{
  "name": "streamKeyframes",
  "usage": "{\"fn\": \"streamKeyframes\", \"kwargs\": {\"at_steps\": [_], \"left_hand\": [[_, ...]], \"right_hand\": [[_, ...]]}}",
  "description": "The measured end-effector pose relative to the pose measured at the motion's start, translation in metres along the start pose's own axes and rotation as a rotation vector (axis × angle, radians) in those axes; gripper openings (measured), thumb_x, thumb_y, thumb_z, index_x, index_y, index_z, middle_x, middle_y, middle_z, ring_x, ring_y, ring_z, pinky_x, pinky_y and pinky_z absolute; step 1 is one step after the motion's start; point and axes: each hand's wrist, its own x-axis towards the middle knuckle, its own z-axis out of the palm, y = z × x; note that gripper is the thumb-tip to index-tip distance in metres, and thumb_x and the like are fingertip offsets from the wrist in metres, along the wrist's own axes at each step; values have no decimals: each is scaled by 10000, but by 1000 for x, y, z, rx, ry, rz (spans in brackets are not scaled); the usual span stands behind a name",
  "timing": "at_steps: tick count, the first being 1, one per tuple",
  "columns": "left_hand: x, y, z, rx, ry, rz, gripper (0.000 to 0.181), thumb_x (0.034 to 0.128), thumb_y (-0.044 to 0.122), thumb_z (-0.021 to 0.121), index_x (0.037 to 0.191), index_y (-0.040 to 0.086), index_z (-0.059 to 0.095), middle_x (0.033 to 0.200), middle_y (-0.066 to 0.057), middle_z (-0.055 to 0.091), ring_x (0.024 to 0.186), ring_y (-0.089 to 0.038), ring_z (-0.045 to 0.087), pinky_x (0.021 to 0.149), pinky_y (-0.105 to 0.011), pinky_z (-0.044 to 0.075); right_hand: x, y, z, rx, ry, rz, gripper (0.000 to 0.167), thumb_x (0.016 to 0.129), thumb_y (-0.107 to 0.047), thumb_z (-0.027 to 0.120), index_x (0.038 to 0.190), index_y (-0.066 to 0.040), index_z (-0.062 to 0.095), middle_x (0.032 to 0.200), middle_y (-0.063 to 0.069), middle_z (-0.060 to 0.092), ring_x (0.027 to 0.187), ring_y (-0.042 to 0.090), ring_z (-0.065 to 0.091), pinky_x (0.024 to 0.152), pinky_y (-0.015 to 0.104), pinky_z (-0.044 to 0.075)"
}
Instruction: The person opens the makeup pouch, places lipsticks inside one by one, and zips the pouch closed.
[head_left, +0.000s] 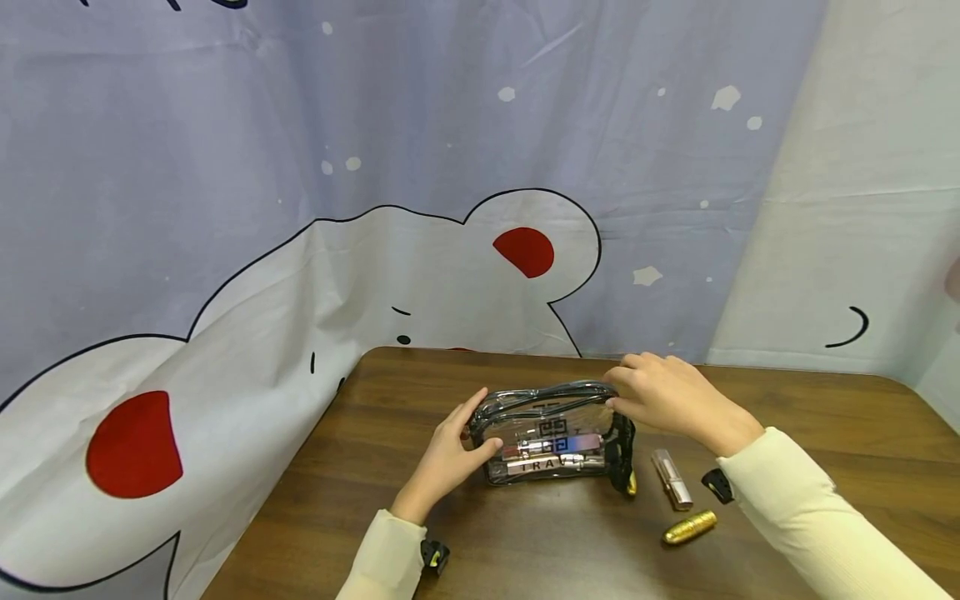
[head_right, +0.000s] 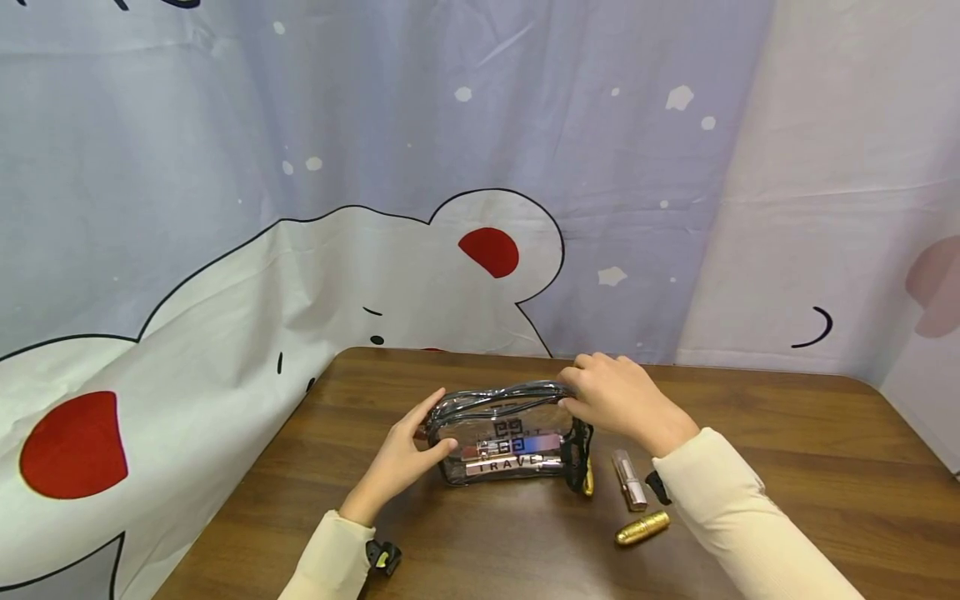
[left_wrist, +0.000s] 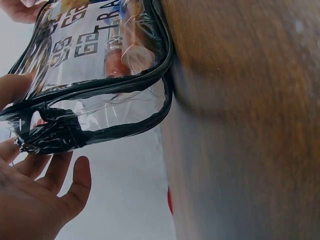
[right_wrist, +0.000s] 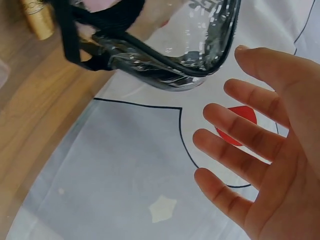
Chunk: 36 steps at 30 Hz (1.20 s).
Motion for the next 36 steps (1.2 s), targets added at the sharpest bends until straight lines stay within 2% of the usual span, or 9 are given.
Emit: {"fn": "streamKeyframes", "kwargs": {"at_steps": [6,10,16,21,28,36], "left_hand": [[1,0,0,3,2,5,731,875,323,700,1503,290,326,1520,-106,375,1337,-340,430,981,-529,443],[1,-1,-1,3,-5,2,732,880,349,693,1505,299,317,1530,-98,360,1366,-353,392,1006,-557,418],[3,0,-1,-13,6,12,736,876,306,699,1506,293,318,1516,-98,383,1333,-323,438,969,-512,453],[-1,1,0,-7,-8,-4,739,876,310,699,1508,286,317,1520,-100,375,1341,-329,429,976,-511,451],[-2,0,2,-9,8,18,734,872,300,703,1504,266,331,1507,-130,389,1331,-351,437,968,-521,453],[0,1,0,1,5,15,734,876,295,700,1506,281,323,1525,-97,369,1356,-340,410,977,-520,447]], "right_hand": [[-12,3,4,-33,40,3,280,832,-302,726,1045,-120,721,915,11,661,788,198,609,599,343,464],[-21,6,7,-55,26,29,310,833,-341,721,1046,-116,715,921,17,663,804,218,611,631,387,480],[-34,14,14,-71,12,67,338,821,-359,729,1020,-85,719,926,37,671,819,239,622,628,398,482],[-47,19,24,-66,-31,97,367,822,-388,723,1008,-72,720,942,53,677,821,248,628,646,418,504],[-63,23,37,-55,-51,135,382,808,-427,724,965,-78,727,894,29,665,765,221,614,607,398,500],[-83,23,52,-10,-108,226,447,798,-476,713,971,-65,737,961,86,682,808,267,632,640,476,509]]}}
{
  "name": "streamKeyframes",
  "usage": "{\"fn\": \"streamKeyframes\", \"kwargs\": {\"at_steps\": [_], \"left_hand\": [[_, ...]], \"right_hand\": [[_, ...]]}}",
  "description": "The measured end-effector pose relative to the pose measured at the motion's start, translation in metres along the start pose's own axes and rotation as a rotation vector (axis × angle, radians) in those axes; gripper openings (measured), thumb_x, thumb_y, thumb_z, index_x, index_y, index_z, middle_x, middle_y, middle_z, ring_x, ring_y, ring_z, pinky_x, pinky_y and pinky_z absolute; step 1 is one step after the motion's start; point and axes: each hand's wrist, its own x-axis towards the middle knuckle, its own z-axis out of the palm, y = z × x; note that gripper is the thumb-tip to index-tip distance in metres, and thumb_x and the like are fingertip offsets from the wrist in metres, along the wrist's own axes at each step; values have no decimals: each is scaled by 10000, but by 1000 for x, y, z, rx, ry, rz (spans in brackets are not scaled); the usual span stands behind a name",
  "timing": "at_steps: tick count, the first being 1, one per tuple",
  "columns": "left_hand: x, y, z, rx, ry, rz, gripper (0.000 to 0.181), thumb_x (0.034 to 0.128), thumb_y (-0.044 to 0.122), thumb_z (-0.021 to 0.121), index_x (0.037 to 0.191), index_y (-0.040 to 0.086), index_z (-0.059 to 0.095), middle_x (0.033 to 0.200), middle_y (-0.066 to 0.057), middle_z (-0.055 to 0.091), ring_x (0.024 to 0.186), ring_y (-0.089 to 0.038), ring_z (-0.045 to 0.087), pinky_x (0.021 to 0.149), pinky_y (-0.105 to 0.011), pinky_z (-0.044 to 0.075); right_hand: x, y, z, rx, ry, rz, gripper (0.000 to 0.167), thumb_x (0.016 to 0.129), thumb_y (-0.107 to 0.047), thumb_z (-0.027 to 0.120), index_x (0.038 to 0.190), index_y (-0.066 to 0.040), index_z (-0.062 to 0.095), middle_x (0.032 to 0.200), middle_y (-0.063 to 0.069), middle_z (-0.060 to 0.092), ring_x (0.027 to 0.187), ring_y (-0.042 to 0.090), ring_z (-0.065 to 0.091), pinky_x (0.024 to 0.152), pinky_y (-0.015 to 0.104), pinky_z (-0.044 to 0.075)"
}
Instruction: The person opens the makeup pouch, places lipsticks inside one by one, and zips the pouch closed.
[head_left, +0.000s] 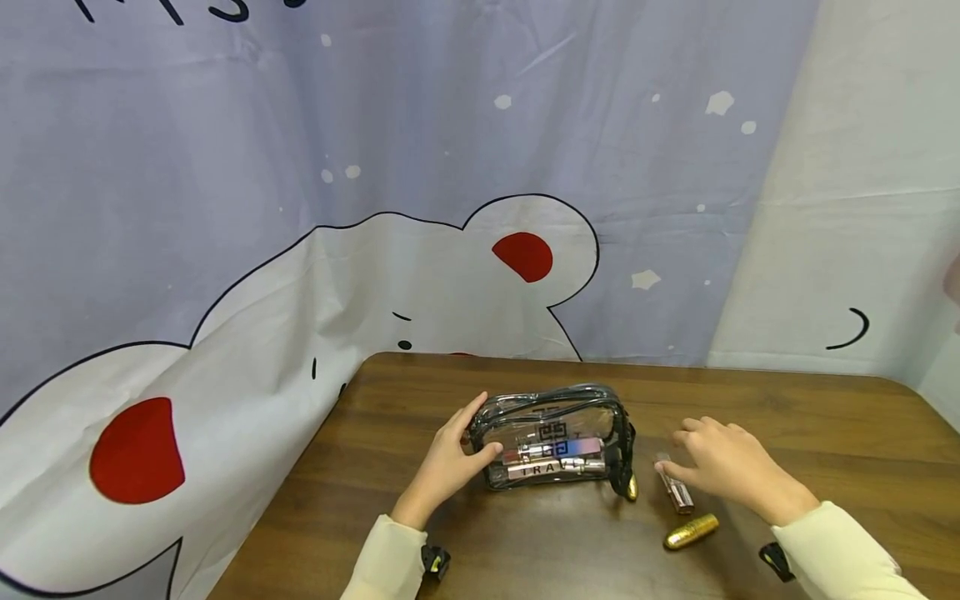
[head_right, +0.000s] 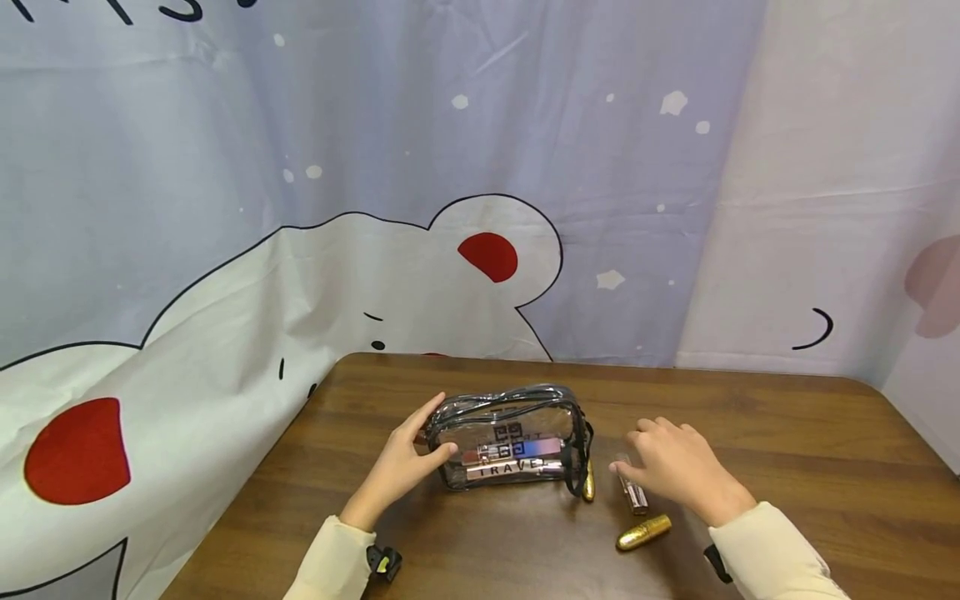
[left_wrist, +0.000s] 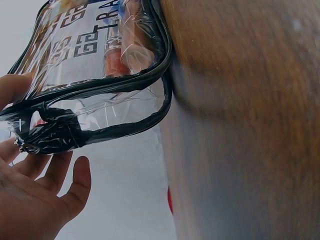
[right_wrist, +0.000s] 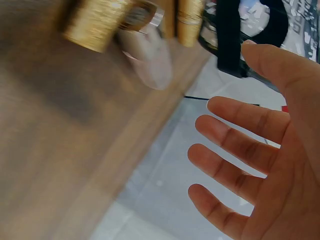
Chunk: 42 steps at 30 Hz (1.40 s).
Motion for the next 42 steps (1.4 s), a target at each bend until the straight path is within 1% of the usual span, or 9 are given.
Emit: {"fn": "streamKeyframes", "kwargs": {"at_steps": [10,13,14,17,24,31,35,41,42], "left_hand": [[1,1,0,12,2,6,733,875,294,700,1505,264,329,1523,-98,374,1356,-342,410,983,-526,445],[0,1,0,15,6,6,733,873,290,703,1504,260,332,1516,-107,382,1346,-344,421,974,-522,451],[0,1,0,15,7,6,734,872,289,704,1504,260,332,1515,-108,385,1343,-343,425,971,-519,453],[0,1,0,8,10,5,736,868,284,709,1503,259,337,1510,-106,392,1337,-338,433,966,-512,456],[0,1,0,4,10,12,741,865,274,712,1504,252,337,1512,-96,394,1336,-329,436,960,-505,462],[0,-1,0,12,7,15,734,871,286,706,1504,246,335,1518,-101,384,1357,-343,410,992,-533,438],[1,-1,1,10,9,14,734,870,280,706,1503,253,336,1516,-92,388,1342,-322,430,969,-506,457],[0,-1,0,7,9,15,732,872,278,704,1503,263,333,1515,-84,390,1329,-303,446,952,-487,466],[0,-1,0,5,7,13,733,873,278,703,1504,264,331,1516,-84,388,1330,-304,444,954,-490,464]], "right_hand": [[-14,3,16,36,-57,64,371,784,-541,702,814,-172,707,786,-54,582,680,142,532,532,360,429],[-19,2,19,55,-71,85,319,776,-536,712,703,-233,642,741,-62,544,648,120,486,509,328,394],[-21,2,20,56,-74,88,318,775,-538,711,680,-249,620,761,-52,571,654,125,496,508,326,392],[-24,2,23,68,-91,107,348,768,-529,719,603,-292,526,727,-60,542,634,112,455,496,296,345],[-28,2,27,82,-91,120,330,754,-534,727,591,-323,532,687,-100,453,621,77,409,491,287,326],[-30,1,31,97,-112,139,352,745,-551,723,572,-334,507,721,-86,488,631,83,424,501,309,336],[-31,2,34,102,-121,142,364,745,-540,727,567,-326,494,761,-68,539,647,91,454,502,312,338],[-32,0,36,109,-115,146,420,742,-514,739,551,-297,434,730,-77,499,616,81,406,488,287,307],[-32,0,36,113,-115,147,427,741,-508,742,549,-296,425,706,-86,456,600,76,371,485,280,298]]}}
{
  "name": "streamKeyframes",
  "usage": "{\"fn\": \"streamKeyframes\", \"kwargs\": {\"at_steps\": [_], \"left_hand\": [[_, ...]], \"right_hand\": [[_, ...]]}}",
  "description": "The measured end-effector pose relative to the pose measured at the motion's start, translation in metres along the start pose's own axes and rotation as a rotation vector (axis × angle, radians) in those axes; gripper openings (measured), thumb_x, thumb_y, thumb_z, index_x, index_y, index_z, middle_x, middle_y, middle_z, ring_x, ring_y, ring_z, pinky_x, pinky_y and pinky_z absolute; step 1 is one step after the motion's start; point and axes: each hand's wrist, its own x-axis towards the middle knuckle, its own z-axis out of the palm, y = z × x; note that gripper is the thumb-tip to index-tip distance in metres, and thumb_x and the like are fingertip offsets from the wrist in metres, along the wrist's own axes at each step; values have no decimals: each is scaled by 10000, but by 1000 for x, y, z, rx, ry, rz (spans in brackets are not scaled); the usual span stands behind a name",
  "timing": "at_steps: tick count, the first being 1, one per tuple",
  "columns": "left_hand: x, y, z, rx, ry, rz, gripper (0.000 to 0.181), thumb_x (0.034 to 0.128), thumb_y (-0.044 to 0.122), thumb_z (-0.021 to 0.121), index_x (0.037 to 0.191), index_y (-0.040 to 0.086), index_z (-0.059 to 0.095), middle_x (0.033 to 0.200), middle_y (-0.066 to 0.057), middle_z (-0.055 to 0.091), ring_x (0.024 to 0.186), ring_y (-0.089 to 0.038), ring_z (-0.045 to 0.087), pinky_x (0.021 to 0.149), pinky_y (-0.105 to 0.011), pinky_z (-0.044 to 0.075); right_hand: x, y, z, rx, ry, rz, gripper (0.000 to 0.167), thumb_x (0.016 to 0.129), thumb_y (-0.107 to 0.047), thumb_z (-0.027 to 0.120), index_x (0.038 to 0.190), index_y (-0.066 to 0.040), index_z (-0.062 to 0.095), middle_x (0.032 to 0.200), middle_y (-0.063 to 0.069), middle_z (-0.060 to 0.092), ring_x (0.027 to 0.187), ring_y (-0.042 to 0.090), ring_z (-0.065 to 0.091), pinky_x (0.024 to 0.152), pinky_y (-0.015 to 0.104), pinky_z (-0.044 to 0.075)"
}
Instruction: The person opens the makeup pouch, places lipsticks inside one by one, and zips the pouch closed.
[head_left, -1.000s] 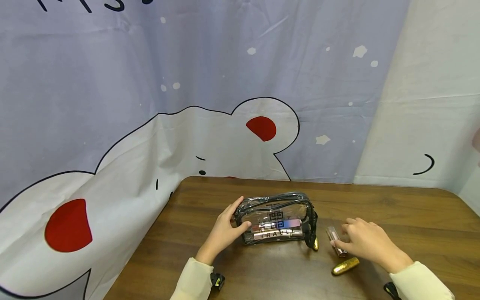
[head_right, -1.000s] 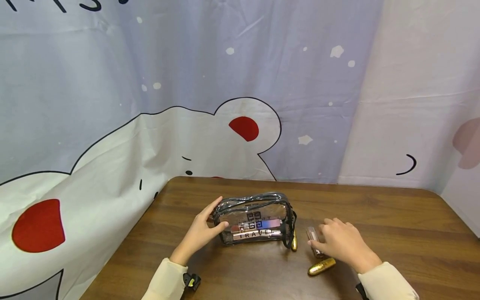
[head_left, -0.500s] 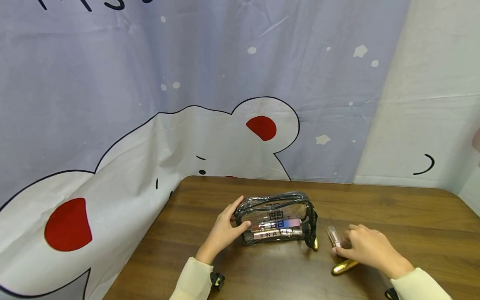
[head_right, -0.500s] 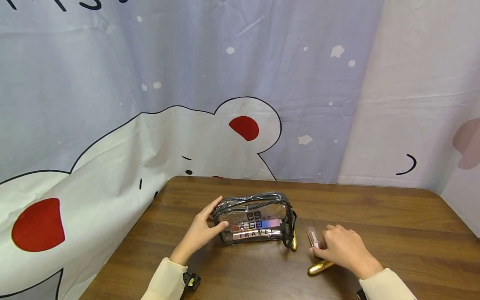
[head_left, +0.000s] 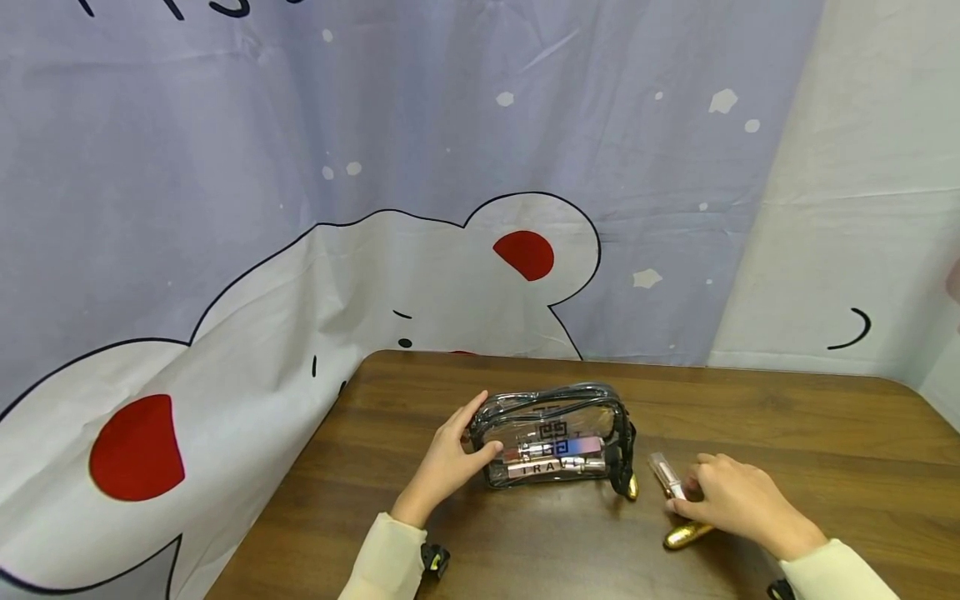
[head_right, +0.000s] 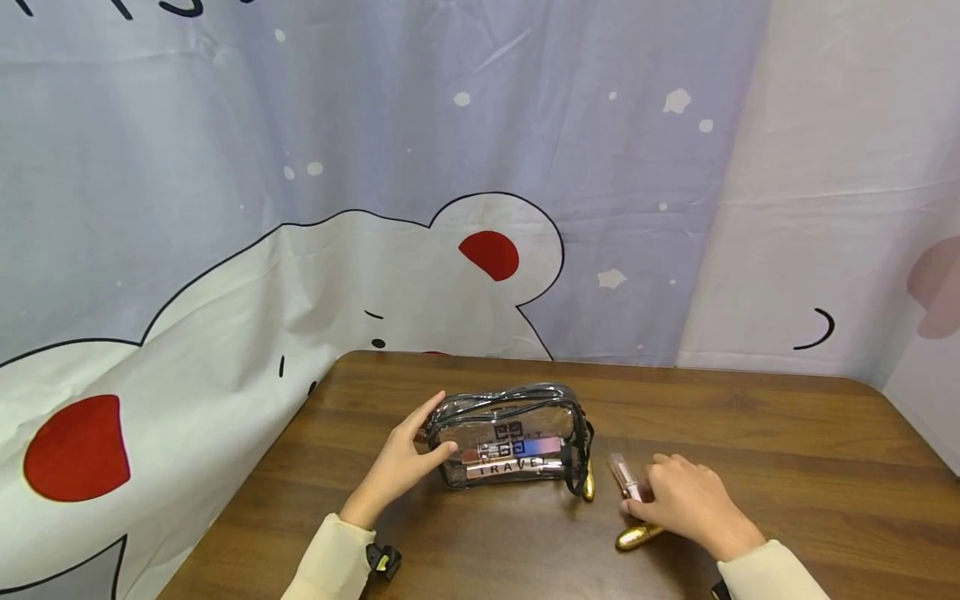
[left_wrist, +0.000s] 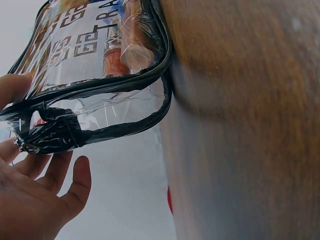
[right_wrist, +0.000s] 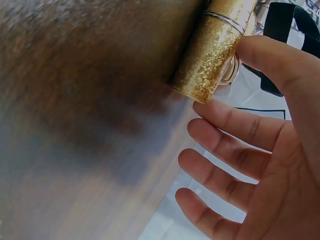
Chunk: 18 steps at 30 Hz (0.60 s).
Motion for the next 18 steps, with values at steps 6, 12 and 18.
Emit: {"fn": "streamKeyframes", "kwargs": {"at_steps": [6,12,18], "left_hand": [[-1,1,0,-7,-3,-4,734,876,287,700,1506,270,324,1521,-83,380,1343,-312,429,965,-503,456],[0,0,0,-4,2,-3,733,876,292,701,1505,271,326,1518,-88,384,1336,-313,439,959,-499,461],[0,0,0,-3,4,0,732,872,287,707,1502,268,335,1514,-93,389,1326,-316,447,957,-499,463]], "right_hand": [[-1,2,1,11,29,-7,429,731,-469,763,570,-283,412,673,-109,398,581,55,346,475,265,289],[-2,3,2,26,25,-3,407,731,-437,774,602,-276,423,672,-115,392,589,47,341,472,259,285],[-3,4,3,27,13,6,396,741,-404,769,607,-265,423,683,-110,400,597,40,339,475,260,283]]}}
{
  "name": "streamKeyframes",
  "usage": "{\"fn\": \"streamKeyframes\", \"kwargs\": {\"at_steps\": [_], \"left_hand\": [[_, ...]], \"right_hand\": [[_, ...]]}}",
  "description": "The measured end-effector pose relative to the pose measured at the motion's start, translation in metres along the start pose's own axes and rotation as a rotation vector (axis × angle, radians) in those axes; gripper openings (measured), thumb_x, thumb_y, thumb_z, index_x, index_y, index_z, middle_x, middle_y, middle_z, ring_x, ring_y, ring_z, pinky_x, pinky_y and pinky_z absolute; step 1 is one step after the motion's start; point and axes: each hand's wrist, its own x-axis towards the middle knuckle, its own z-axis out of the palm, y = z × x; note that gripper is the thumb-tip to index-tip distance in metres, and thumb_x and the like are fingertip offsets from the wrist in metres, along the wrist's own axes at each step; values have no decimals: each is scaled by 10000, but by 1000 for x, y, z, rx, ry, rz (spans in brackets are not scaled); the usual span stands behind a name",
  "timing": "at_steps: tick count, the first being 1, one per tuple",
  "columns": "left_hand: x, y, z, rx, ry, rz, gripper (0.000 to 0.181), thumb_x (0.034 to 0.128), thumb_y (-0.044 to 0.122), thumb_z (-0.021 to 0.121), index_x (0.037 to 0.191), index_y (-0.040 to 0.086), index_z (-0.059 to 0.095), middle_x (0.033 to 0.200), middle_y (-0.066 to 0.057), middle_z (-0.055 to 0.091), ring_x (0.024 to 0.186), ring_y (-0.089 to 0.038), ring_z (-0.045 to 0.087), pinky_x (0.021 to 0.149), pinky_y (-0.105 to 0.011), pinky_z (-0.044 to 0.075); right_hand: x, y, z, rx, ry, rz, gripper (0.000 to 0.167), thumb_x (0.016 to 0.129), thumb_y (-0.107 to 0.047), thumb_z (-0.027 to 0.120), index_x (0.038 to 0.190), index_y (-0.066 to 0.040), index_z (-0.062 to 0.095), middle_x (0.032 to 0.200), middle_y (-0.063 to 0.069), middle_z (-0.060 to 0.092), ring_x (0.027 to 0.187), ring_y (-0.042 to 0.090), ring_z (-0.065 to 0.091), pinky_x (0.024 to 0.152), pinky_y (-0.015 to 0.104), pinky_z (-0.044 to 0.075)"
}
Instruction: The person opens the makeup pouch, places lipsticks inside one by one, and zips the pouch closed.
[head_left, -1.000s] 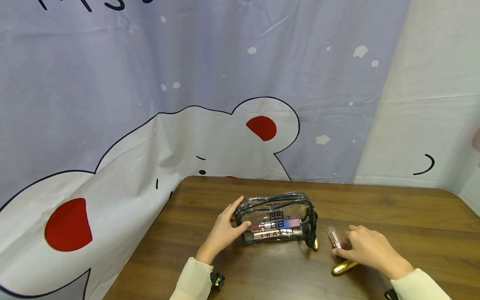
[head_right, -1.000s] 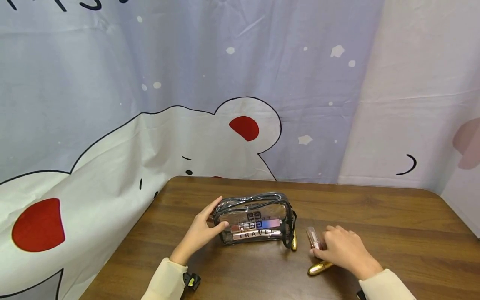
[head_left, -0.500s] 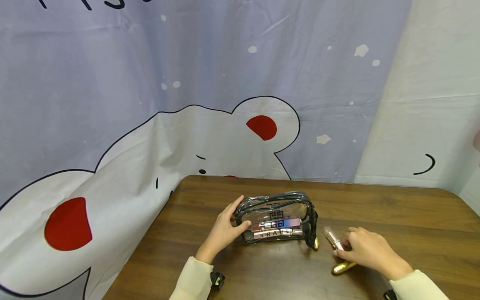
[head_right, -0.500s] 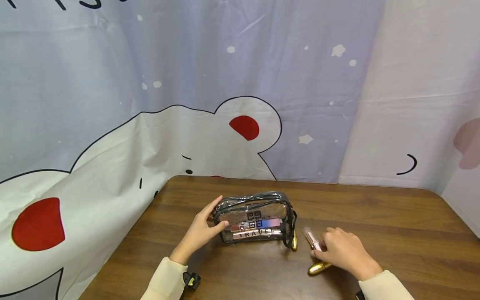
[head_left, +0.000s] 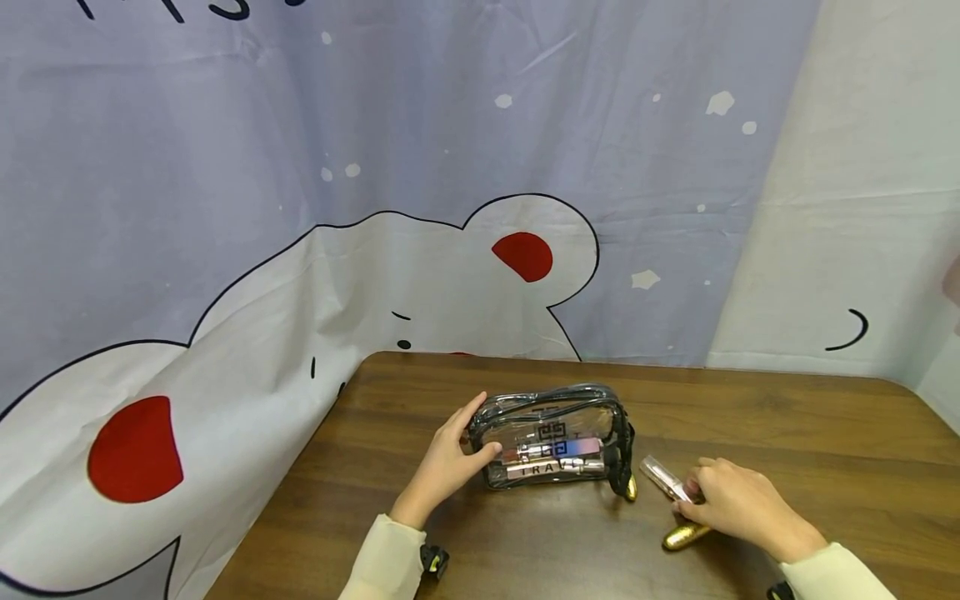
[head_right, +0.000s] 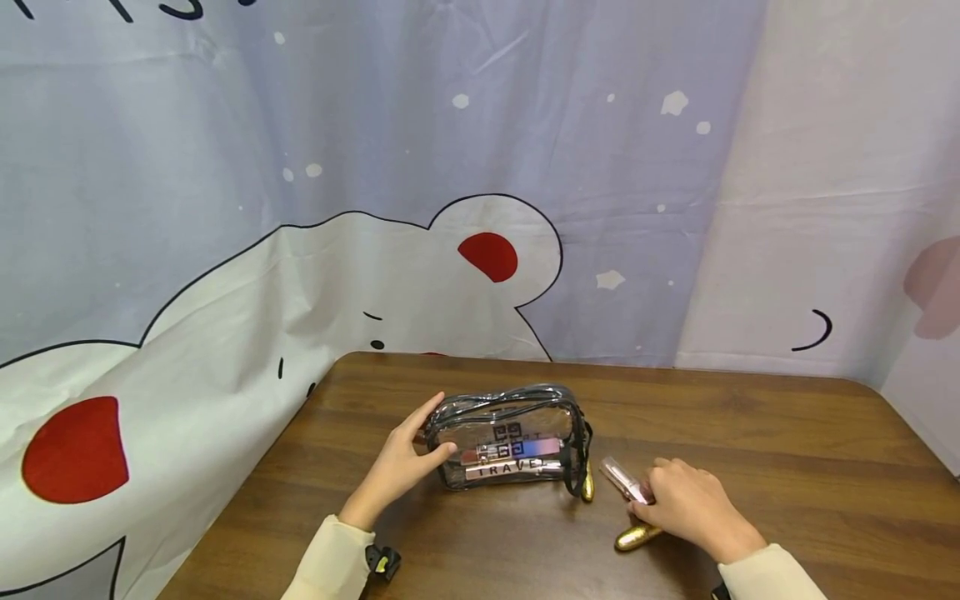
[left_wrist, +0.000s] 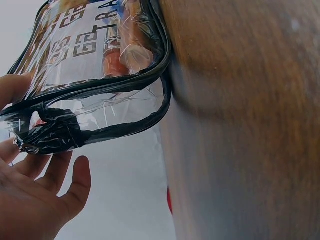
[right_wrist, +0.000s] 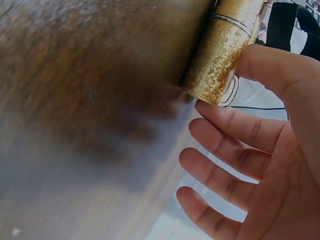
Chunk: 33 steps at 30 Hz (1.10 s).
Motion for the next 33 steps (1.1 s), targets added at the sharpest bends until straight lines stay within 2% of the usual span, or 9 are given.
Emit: {"fn": "streamKeyframes", "kwargs": {"at_steps": [6,13,18,22,29,33], "left_hand": [[-1,0,0,-2,-3,-18,725,876,323,698,1499,311,329,1521,-113,373,1381,-393,355,1018,-607,378],[-3,-1,1,-6,-18,-16,734,881,322,695,1509,271,318,1528,-94,365,1361,-343,403,986,-526,443],[-2,-1,3,-10,-20,-10,730,879,327,698,1505,261,330,1525,-109,368,1376,-372,373,1024,-585,387],[-1,-1,3,-12,-11,-19,726,875,315,703,1499,303,332,1521,-112,374,1385,-396,347,1031,-620,355],[0,-1,1,-30,-9,-50,726,875,323,697,1492,368,317,1526,-146,356,1403,-482,251,1016,-689,307],[2,-1,0,-22,-3,-43,727,871,337,698,1492,365,321,1525,-141,361,1402,-477,259,1021,-685,305]], "right_hand": [[0,1,0,8,-1,19,353,753,-354,750,613,-253,442,684,-104,411,585,34,338,478,254,279],[-2,2,0,8,10,16,344,765,-335,747,621,-244,448,679,-98,400,575,26,325,477,234,267],[-4,3,-3,21,-3,46,313,769,-332,743,642,-230,475,692,-83,414,588,43,341,488,250,285],[-1,4,-6,28,-7,64,261,767,-335,747,675,-220,532,722,-80,459,616,62,377,497,283,326],[2,5,-13,18,11,47,246,765,-342,752,681,-232,548,733,-89,461,624,59,380,501,293,340],[4,6,-17,13,22,37,241,761,-342,753,678,-236,554,728,-93,455,635,68,389,505,302,343]]}}
